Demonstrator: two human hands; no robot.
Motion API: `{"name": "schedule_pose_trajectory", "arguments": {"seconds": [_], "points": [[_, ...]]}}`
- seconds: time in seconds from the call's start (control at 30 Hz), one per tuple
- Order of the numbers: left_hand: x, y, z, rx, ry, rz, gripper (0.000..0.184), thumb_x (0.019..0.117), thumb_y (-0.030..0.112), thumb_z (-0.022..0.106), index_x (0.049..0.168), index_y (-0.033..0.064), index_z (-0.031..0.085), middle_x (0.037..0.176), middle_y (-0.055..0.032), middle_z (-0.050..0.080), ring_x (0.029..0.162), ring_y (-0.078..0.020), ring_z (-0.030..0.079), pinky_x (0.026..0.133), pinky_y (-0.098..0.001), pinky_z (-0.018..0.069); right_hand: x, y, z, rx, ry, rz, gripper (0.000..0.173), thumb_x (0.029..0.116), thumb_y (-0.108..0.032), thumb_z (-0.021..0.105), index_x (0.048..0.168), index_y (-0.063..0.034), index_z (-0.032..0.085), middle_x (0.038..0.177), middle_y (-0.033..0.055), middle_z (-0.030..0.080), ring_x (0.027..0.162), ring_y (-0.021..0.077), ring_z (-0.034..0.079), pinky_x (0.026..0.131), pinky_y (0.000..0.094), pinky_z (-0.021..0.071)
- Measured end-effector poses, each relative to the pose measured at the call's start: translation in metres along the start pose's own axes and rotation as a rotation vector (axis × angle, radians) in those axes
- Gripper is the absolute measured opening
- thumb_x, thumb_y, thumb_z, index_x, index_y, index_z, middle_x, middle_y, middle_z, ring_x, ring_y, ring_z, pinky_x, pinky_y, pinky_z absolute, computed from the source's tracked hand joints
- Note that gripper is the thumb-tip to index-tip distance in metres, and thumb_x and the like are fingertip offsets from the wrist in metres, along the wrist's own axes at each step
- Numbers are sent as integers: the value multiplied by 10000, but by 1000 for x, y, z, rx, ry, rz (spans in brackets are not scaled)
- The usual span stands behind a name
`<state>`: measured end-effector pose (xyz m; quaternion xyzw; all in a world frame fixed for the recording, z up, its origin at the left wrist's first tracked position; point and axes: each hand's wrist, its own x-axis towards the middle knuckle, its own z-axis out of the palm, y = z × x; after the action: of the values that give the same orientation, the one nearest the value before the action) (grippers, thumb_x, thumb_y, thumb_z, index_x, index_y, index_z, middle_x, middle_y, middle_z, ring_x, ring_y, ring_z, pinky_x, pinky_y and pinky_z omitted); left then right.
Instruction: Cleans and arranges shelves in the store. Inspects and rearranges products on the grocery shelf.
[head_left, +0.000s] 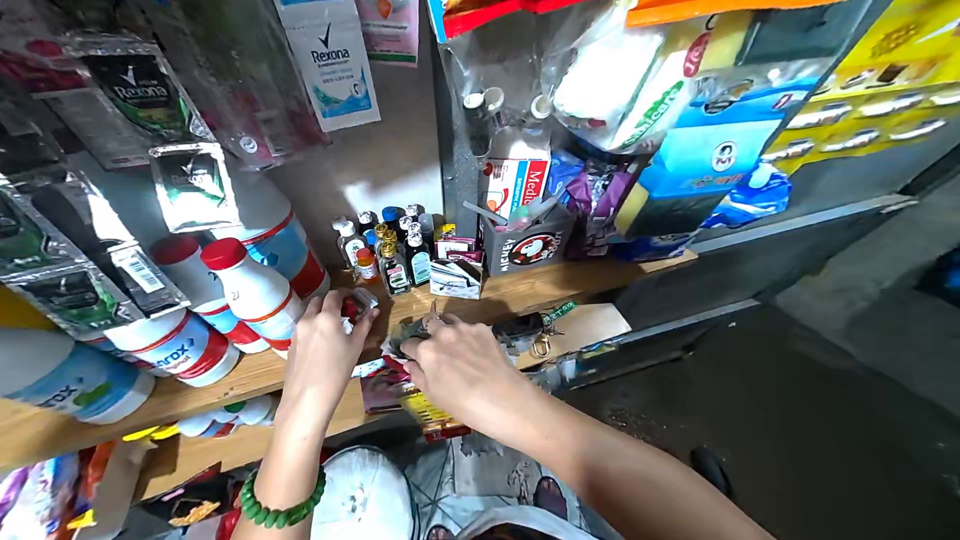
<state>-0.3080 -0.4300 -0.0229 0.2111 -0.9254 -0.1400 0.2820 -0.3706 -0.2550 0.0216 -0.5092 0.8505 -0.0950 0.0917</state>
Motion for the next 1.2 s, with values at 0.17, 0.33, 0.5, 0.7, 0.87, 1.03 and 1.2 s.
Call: {"name": "schedule_pose_trajectory", "arguments": {"seconds": [0.17,0.33,0.5,0.7,0.87,1.03,1.2], "points": [[7,1,3,65,-153,-69,448,927,263,758,1266,-16,665,1214,-300,654,1073,-491,664,900,-653,515,13,-3,7,54,39,15,320,1073,-220,486,1211,-16,689,1236,272,643,1169,445,625,844,565,537],[-8,18,-3,20,133,135,320,908,200,742,1151,-7,727,1112,-274,697,965,-462,704,779,-612,563,-23,22,21,53,196,-65,287,1043,-283,562,1169,-102,745,1182,228,685,1081,404,679,784,541,568],[-8,59,26,-76,162,341,224,912,163,721,1119,100,777,1035,-208,709,773,-346,725,607,-488,593,-65,83,-3,-10,398,152,286,1012,-330,600,1167,-162,772,1133,199,717,1024,402,708,750,585,578],[18,86,70,-18,-37,376,164,909,180,740,1038,93,794,1110,-219,681,837,-369,723,674,-512,599,-57,136,-18,4,225,409,348,1064,-336,519,1300,-174,717,1231,208,690,1139,414,661,895,603,524],[6,87,59,-39,78,493,91,873,153,759,887,64,773,997,-188,702,828,-345,731,637,-481,607,-65,147,-25,41,82,461,365,1076,-352,493,1349,-200,682,1339,206,641,1243,417,605,967,608,491],[-46,69,0,31,55,530,158,920,223,677,883,106,777,889,-111,699,769,-269,709,579,-380,573,-76,133,-30,46,138,351,345,1068,-343,512,1283,-170,718,1326,214,647,1248,418,606,938,601,510],[-83,37,-40,67,-78,386,175,941,167,705,912,9,776,883,-207,693,798,-349,702,662,-442,579,-33,86,2,43,468,119,267,1015,-250,598,1164,-99,759,1354,211,631,1174,413,653,799,518,595]]}}
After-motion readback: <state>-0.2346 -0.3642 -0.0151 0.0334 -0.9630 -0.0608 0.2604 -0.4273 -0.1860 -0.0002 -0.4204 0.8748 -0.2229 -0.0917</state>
